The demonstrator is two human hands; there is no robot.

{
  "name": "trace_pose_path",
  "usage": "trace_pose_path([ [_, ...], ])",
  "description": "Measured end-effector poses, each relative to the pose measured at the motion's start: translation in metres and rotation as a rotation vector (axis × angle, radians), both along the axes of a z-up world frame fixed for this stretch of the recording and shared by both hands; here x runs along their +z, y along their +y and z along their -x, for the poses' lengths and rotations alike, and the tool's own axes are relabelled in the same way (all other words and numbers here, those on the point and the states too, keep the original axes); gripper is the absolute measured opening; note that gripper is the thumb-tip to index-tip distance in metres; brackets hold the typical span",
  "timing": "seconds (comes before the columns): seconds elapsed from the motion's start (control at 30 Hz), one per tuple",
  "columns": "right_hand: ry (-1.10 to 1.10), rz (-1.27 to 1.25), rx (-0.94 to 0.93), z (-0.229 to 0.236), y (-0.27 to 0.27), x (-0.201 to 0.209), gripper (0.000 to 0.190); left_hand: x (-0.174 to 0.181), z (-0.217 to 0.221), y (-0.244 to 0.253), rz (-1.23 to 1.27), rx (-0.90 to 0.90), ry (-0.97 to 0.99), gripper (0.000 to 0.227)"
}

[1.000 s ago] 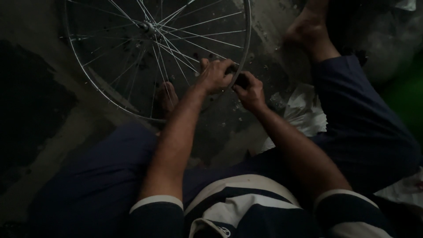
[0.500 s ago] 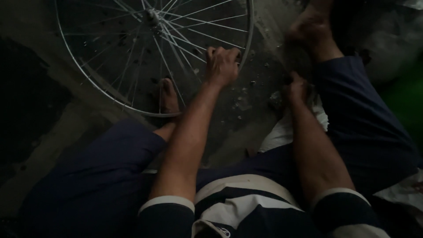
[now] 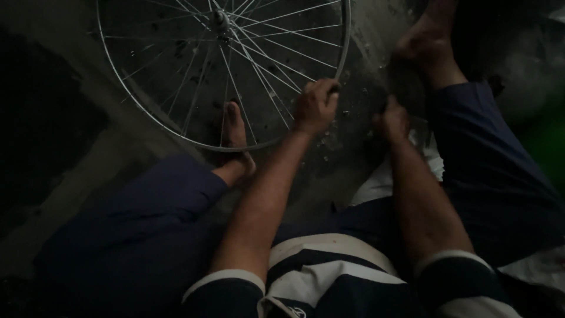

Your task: The person sits on the floor and uses a spoke wrench to tighten the spokes of a bicycle wheel. They rotate the wheel periodically to access different sections and continue adjusting the tension of the spokes.

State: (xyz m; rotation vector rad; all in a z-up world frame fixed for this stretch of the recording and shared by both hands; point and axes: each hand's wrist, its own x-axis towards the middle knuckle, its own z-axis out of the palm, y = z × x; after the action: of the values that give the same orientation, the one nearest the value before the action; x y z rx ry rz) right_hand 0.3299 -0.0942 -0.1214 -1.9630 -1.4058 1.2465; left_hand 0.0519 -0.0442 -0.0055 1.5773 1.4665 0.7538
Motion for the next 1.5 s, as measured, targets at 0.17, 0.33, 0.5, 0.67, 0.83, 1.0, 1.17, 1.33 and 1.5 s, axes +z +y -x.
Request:
trace_pose_path([
  [0.17, 0.847, 0.135, -0.240, 0.049, 0.040, 0.115, 0.030, 0.010, -0.014, -0.004, 0.166, -0.064, -0.344, 0.034],
  [0.33, 0.787, 0.170, -0.125, 0.067, 0.058, 0.182, 0.033, 0.024, -0.014, 0.000, 0.196, -0.038, -0.517, 0.026],
  [0.5, 0.380, 0.197, -0.040, 0.030, 0.051, 0.145, 0.032, 0.037, -0.013, 0.005, 0.318, 0.042, -0.329, 0.020],
  [0.67, -0.699, 0.286, 0.201, -0.026, 0.000, 0.026, 0.031, 0.022, -0.006, 0.005, 0.247, 0.084, -0.371, 0.020],
  [0.83, -0.829, 0.349, 0.157, -0.046, -0.037, -0.042, 0.029, 0.000, 0.009, 0.004, 0.315, 0.150, -0.412, 0.023],
  [1.0, -0.702, 0.219, 0.127, -0.022, -0.015, -0.009, 0.027, -0.006, 0.019, 0.007, 0.370, 0.165, -0.313, 0.025],
  [1.17, -0.046, -0.031, 0.028, 0.034, 0.025, 0.076, 0.026, -0.011, 0.018, 0.001, 0.282, 0.201, -0.390, 0.026],
  [1.33, 0.505, 0.054, -0.053, 0.097, 0.044, 0.140, 0.023, -0.016, 0.009, -0.003, 0.245, 0.177, -0.288, 0.030],
  [1.5, 0.484, -0.017, -0.072, 0.115, 0.038, 0.149, 0.017, -0.024, 0.006, -0.008, 0.264, 0.160, -0.276, 0.029],
])
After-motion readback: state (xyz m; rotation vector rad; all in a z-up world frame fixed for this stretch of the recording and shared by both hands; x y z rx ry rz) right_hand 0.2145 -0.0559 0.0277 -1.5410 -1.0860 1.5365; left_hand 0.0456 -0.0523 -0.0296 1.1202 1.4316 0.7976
